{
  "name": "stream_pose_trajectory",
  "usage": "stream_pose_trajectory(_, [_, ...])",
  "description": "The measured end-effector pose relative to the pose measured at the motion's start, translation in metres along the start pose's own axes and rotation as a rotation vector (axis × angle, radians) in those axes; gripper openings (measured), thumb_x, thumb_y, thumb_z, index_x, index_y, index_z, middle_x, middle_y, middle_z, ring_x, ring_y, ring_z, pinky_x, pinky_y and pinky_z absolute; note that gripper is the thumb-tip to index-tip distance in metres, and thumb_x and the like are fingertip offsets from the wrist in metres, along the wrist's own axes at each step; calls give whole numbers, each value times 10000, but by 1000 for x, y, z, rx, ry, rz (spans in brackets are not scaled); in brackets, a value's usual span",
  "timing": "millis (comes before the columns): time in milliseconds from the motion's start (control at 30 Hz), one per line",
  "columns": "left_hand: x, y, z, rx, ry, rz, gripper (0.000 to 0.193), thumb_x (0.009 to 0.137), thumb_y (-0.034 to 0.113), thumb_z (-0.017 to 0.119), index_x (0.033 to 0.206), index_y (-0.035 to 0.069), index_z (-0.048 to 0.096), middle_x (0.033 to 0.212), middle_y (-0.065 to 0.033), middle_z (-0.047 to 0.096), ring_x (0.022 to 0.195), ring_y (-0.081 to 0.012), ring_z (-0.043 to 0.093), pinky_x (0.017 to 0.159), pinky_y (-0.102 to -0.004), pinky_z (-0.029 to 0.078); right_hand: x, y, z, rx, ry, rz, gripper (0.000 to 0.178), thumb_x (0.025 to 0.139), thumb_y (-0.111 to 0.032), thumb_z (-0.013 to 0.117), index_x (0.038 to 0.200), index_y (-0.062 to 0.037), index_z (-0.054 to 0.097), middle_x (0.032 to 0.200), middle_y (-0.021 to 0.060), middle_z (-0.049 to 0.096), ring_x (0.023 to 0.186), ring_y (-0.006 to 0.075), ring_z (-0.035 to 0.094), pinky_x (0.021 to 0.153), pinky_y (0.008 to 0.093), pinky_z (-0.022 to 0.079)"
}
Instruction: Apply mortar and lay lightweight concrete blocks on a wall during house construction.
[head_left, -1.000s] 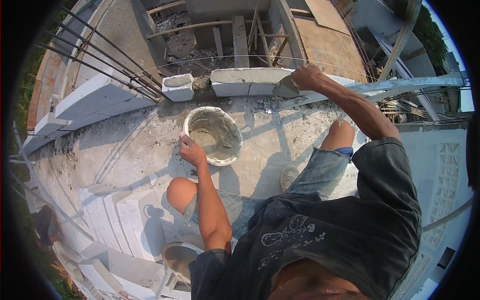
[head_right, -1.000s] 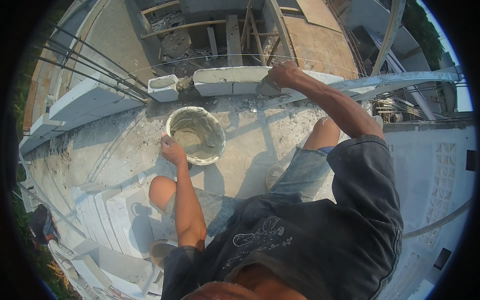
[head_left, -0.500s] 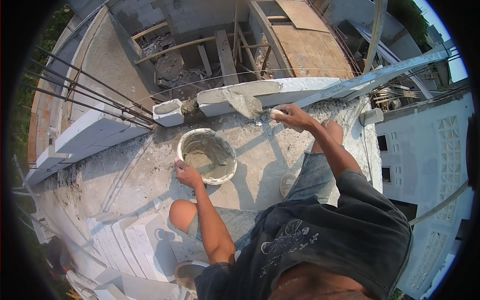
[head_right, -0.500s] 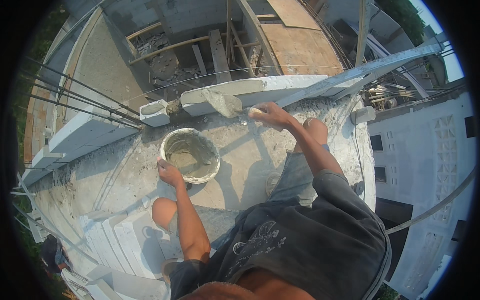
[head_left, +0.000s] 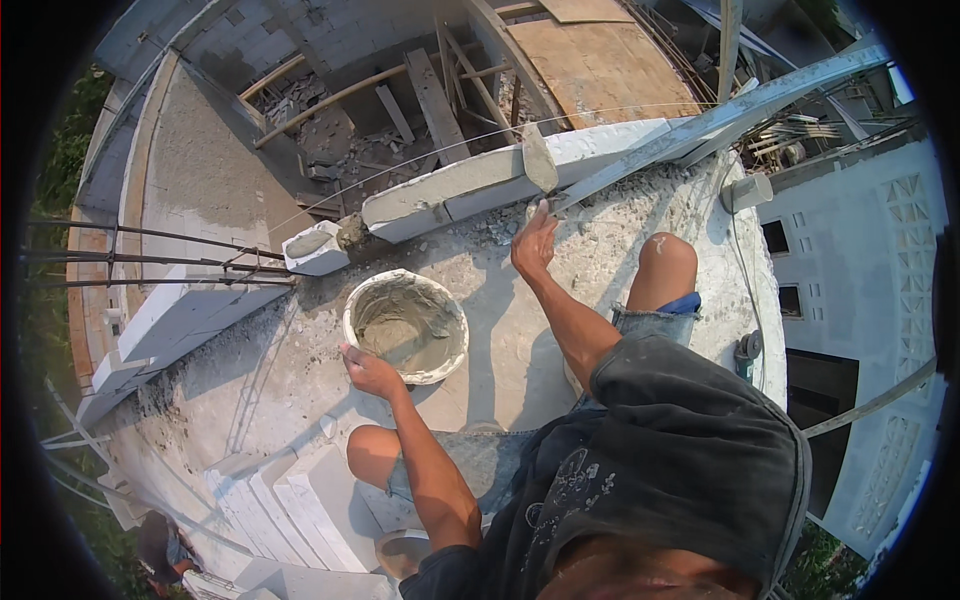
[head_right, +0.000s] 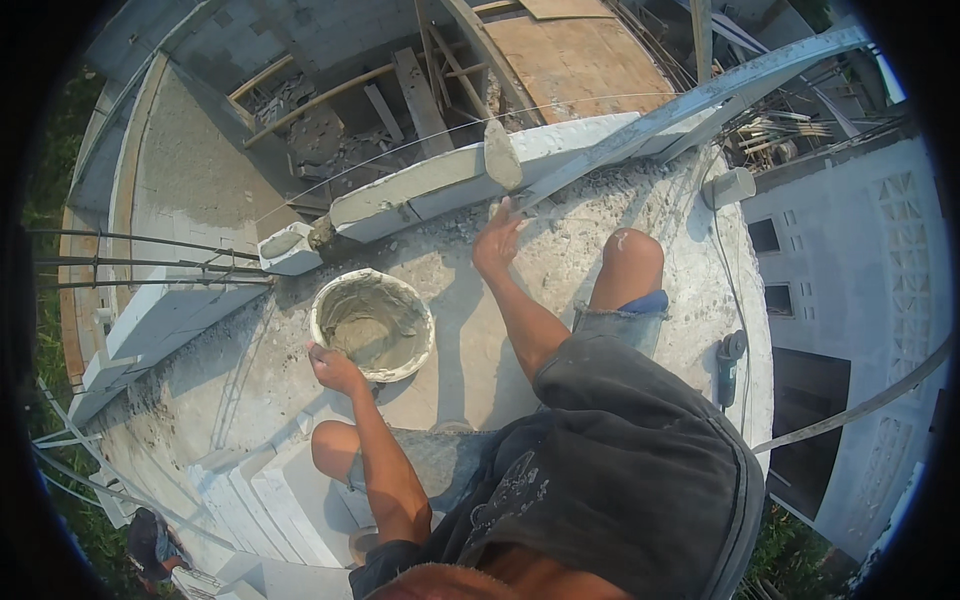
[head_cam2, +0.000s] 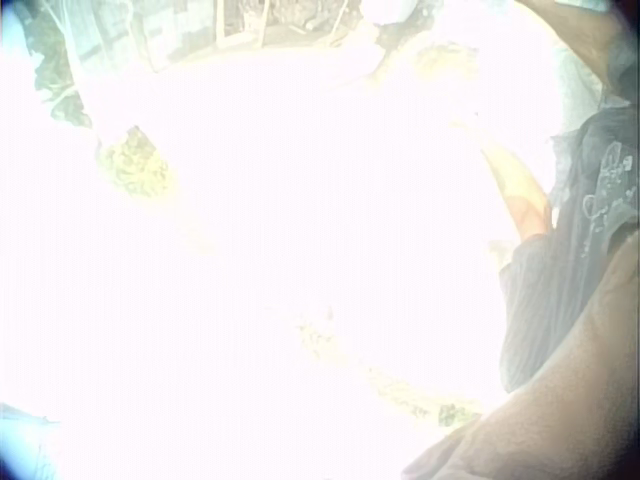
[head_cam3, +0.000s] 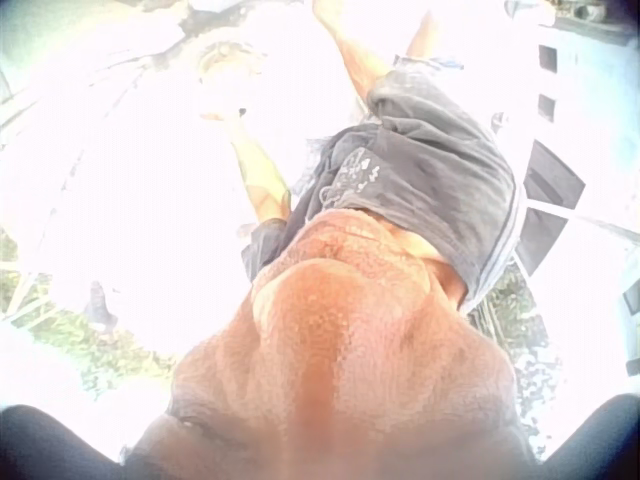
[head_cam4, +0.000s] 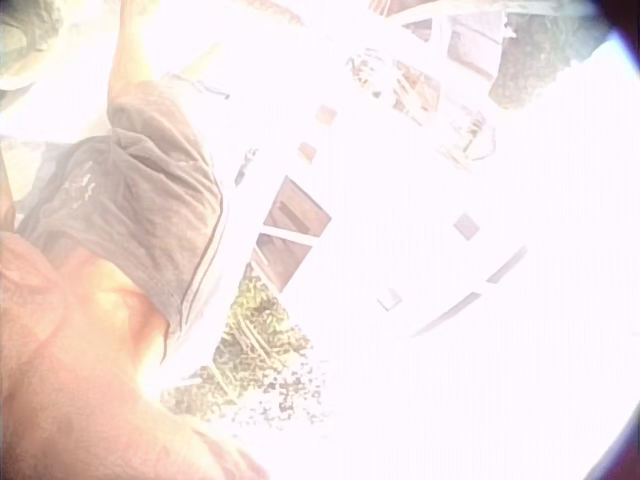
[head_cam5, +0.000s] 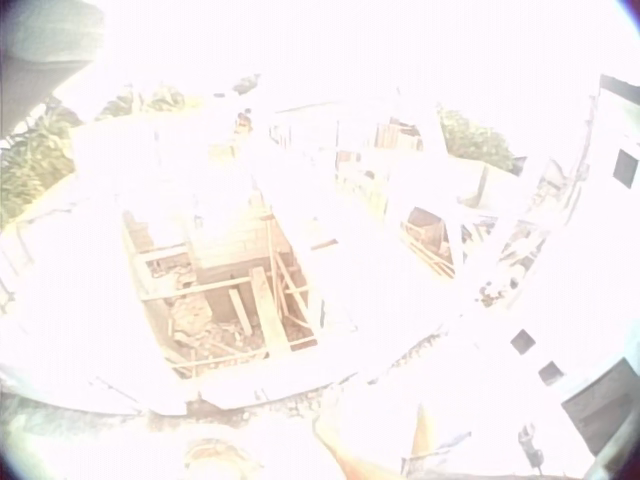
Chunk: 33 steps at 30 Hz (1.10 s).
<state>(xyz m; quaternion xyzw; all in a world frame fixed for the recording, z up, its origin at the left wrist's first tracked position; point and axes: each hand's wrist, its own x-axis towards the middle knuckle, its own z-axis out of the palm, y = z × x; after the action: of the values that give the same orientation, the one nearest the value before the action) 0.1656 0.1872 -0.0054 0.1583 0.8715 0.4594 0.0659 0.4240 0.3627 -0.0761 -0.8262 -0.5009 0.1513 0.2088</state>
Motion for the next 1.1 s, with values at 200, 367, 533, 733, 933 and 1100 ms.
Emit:
stream_pose_trajectory(200, [3, 5, -5, 58, 46, -27, 588, 1010, 437, 367, 1142, -68, 639, 1120, -267, 649, 1021, -414, 617, 895, -451, 456, -95, 58, -6, 89, -361, 145, 671, 885, -83, 532, 1478, -64, 219, 1226, 263, 457, 1073, 442, 559, 899, 488, 461])
stream_pose_trajectory(367, [15, -3, -6, -3, -9, -84, 580, 1012, 423, 369, 1074, -71, 666, 1015, -253, 683, 938, -418, 637, 832, -469, 472, -160, 75, -66, 253, -518, -234, 617, 867, -173, 547, 1426, -72, 307, 1163, 252, 510, 1038, 446, 563, 856, 509, 464])
stream_pose_trajectory(533, [15, -11, -10, -18, -172, 193, 486, 996, 398, 440, 998, -20, 687, 842, -240, 674, 785, -422, 635, 717, -443, 481, -131, 17, -100, -68, -812, -734, 527, 867, -223, 568, 1331, -31, 410, 1044, 229, 546, 871, 437, 623, 760, 509, 510])
stream_pose_trajectory(733, [28, -14, -12, 101, -291, 108, 475, 992, 400, 453, 1018, -12, 689, 868, -244, 677, 824, -404, 652, 729, -442, 485, -124, -38, -136, -204, -612, -961, 484, 873, -167, 563, 1328, -91, 413, 1053, 205, 536, 759, 408, 640, 654, 508, 520])
stream_pose_trajectory(933, [58, -29, -15, -11, -360, 57, 496, 990, 426, 461, 1009, -16, 687, 876, -264, 664, 816, -375, 630, 755, -423, 470, -159, -39, -133, -486, -855, -1041, 455, 850, -58, 559, 1285, -91, 429, 1016, 164, 499, 811, 371, 647, 654, 464, 544])
stream_pose_trajectory(1100, [42, -21, -16, -37, -380, 170, 486, 983, 416, 487, 941, -32, 672, 764, -192, 620, 714, -284, 556, 704, -390, 451, -177, -44, -60, -348, -580, -1199, 454, 813, -39, 571, 1252, -92, 466, 1034, 156, 533, 828, 324, 653, 690, 427, 543])
